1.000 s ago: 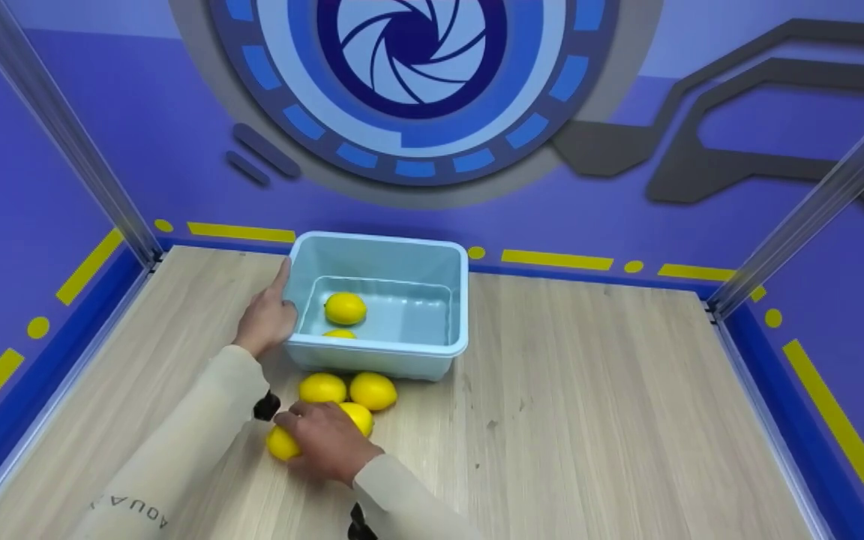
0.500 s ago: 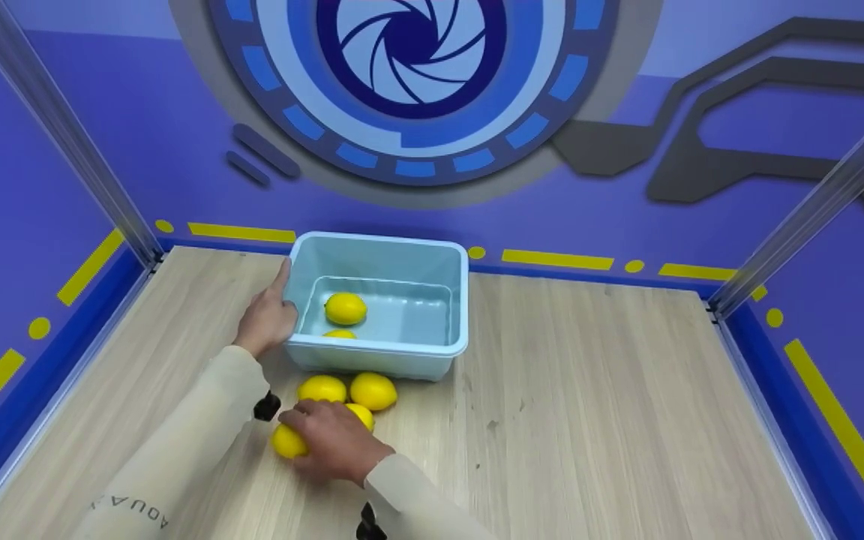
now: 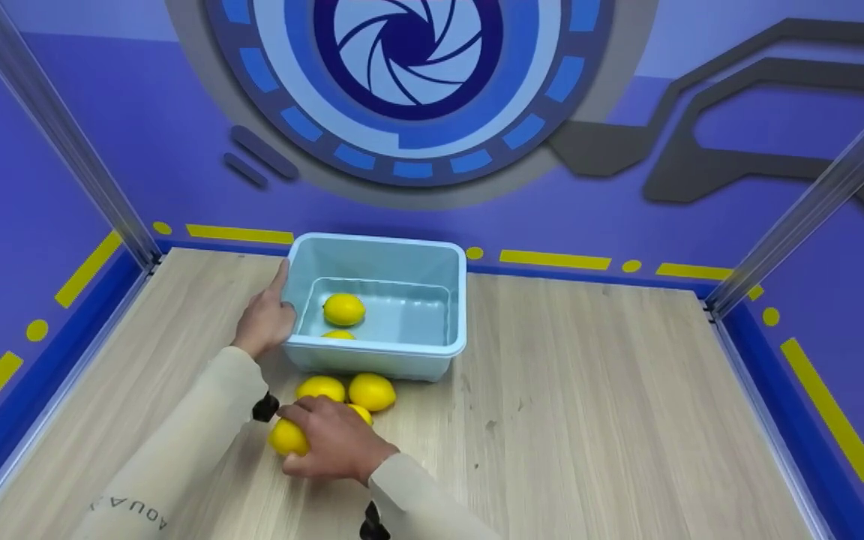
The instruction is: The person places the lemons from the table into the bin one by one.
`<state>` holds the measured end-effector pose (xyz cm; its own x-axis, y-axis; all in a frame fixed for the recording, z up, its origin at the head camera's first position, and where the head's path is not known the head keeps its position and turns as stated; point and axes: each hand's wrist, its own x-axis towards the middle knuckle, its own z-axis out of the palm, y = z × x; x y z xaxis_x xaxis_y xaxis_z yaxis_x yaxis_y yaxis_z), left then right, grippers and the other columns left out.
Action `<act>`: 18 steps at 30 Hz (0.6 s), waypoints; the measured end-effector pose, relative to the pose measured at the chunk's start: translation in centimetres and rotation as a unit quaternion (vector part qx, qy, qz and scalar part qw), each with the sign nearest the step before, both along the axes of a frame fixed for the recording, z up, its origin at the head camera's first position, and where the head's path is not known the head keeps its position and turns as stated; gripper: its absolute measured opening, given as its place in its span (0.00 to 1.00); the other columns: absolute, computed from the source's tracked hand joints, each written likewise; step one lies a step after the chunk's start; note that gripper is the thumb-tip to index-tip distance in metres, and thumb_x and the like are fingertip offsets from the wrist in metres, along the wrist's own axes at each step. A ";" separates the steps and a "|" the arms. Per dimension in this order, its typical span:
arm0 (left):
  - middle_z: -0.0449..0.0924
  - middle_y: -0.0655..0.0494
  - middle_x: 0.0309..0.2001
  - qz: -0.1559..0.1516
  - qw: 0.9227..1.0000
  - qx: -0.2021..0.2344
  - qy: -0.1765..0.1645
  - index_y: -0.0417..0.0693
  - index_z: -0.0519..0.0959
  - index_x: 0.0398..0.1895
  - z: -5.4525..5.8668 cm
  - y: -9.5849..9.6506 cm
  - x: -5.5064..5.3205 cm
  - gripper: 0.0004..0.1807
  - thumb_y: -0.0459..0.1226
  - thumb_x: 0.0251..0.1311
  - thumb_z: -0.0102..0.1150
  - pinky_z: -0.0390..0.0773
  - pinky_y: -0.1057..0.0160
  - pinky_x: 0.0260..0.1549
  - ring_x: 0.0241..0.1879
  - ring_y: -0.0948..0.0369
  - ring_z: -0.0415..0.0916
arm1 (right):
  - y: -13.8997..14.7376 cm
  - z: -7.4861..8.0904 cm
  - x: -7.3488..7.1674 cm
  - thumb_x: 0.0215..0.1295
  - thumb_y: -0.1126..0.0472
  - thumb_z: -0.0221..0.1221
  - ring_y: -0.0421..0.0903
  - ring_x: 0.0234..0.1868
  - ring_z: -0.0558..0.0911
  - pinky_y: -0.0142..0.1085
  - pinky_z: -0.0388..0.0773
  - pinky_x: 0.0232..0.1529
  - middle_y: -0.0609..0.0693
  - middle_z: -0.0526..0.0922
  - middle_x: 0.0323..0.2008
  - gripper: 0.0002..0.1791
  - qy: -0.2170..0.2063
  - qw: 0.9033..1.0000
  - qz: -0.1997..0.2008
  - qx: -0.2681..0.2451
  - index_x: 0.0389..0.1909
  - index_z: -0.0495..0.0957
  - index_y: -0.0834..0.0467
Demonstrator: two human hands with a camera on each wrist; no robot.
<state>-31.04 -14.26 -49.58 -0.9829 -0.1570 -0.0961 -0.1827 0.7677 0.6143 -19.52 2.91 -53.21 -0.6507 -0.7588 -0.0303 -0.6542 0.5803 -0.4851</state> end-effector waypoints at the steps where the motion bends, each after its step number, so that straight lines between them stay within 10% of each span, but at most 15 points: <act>1: 0.72 0.42 0.62 -0.001 1.000 -0.001 0.001 0.63 0.38 0.78 0.0 0.0 0.0 0.42 0.35 0.65 0.43 0.71 0.46 0.60 0.54 0.47 0.74 | 0.0 0.0 0.0 0.55 0.48 0.54 0.42 0.53 0.73 0.38 0.72 0.59 0.44 0.75 0.58 0.31 0.000 1.000 -0.002 -0.004 0.63 0.70 0.46; 18: 0.73 0.42 0.60 -0.007 1.000 -0.002 0.006 0.63 0.37 0.78 0.0 -0.1 0.1 0.41 0.35 0.66 0.42 0.72 0.46 0.59 0.52 0.47 0.75 | 1.0 1.4 -0.6 0.54 0.49 0.53 0.38 0.44 0.75 0.32 0.75 0.47 0.42 0.78 0.49 0.28 0.030 0.993 -0.045 -0.101 0.59 0.72 0.45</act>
